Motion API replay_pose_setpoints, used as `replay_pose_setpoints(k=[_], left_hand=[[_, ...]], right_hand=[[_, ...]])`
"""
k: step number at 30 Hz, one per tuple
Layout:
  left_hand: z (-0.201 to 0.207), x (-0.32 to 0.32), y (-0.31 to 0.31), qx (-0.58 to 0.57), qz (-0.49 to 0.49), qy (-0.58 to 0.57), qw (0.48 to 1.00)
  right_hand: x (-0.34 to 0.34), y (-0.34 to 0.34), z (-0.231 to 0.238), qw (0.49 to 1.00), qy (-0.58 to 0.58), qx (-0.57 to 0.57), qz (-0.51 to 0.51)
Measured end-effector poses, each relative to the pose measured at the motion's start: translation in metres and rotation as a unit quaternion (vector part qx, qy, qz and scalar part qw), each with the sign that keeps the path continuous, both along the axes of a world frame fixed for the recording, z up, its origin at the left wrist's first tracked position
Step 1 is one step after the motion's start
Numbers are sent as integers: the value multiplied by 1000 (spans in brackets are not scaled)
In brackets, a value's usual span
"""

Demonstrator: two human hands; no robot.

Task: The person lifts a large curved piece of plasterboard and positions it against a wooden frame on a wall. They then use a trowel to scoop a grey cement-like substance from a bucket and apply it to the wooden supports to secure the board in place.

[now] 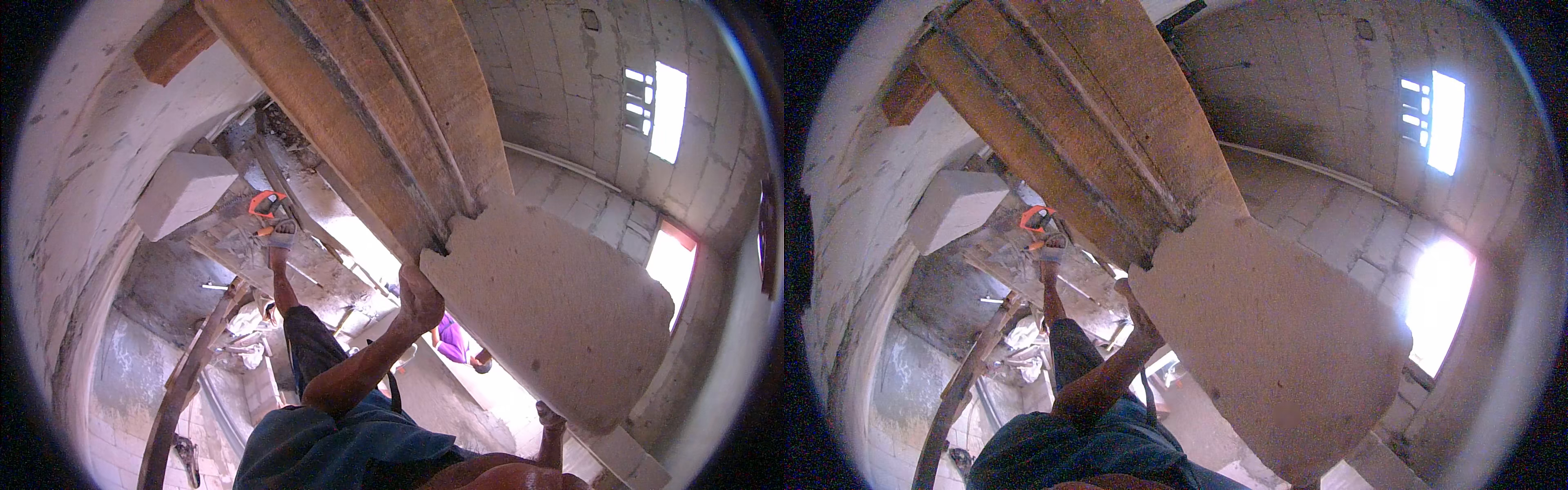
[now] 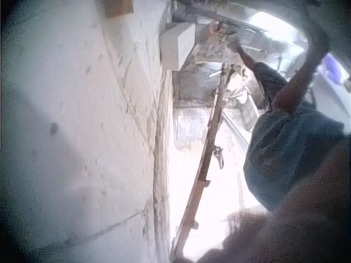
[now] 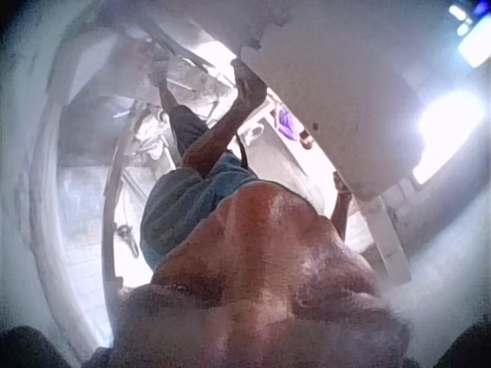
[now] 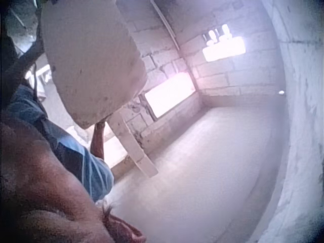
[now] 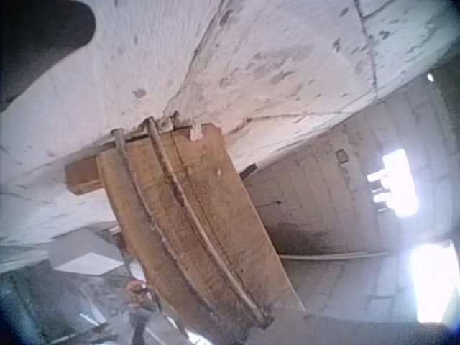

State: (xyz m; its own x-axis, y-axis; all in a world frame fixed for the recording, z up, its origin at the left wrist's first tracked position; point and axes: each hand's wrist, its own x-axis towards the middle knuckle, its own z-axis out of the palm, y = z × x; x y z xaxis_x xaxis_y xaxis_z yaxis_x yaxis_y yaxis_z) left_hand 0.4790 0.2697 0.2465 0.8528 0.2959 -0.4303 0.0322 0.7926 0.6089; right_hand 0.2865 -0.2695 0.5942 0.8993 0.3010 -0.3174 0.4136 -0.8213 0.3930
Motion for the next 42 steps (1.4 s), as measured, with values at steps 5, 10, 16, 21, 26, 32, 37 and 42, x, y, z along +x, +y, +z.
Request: replay_pose_setpoints(k=[5,10,16,21,26,32,37,42], left_hand=[[-1,-7,-2,-96,32,-3,995],[24,-2,20,-182,58,48,980],[7,0,14,-15,71,23,997],[55,-6,49,189,117,162,961],[93,-59,28,101,-28,60,993],[126,-52,32,-40,-36,97,994],[144,-49,28,-73,-21,108,991],[133,-47,26,-92,-83,74,990]], right_hand=[[-1,-6,-3,999,13,-46,13],[11,-2,-23,993,-66,102,0],[85,156,-46,940,25,297,-164],[152,301,-54,967,-27,233,-101],[163,308,-42,978,32,189,-85],[179,337,-18,981,90,148,-92],[187,327,-20,960,115,244,-70],[187,322,-15,959,116,259,14]])
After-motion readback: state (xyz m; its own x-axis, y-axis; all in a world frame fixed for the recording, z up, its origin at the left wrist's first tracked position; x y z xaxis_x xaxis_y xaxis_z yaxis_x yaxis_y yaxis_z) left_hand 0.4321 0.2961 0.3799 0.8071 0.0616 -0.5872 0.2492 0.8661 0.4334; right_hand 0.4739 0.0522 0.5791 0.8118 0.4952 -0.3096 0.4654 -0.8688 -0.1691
